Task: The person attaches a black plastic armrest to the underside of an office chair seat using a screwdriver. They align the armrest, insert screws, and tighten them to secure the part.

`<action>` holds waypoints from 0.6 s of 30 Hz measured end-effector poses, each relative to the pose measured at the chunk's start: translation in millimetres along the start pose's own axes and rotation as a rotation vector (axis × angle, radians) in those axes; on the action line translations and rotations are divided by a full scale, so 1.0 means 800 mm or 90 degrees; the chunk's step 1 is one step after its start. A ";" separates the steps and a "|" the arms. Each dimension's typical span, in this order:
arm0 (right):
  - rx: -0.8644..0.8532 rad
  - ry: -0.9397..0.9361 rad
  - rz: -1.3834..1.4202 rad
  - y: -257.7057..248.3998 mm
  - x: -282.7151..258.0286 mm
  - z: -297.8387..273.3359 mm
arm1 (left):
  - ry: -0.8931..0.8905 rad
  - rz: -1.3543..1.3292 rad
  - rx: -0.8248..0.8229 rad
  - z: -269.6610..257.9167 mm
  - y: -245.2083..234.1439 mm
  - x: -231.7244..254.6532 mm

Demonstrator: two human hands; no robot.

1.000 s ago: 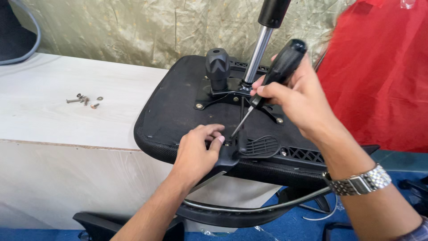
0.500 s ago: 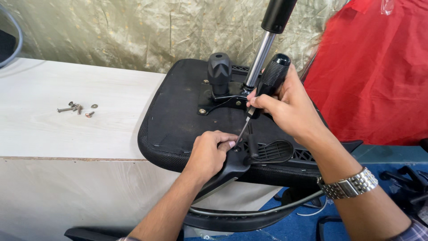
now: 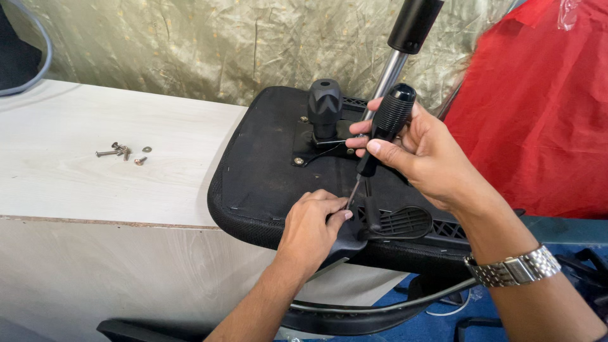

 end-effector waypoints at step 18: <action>0.077 -0.034 0.066 -0.012 0.041 -0.013 | -0.096 -0.035 -0.066 0.002 0.006 0.003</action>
Point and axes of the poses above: each hand's wrist, its own z-axis towards the middle knuckle, its own y-axis out of the palm, x = y × z, the point moved 5 cm from there along z, towards the middle knuckle, and after that the axes turned 14 degrees about z, right-handed, at the moved point
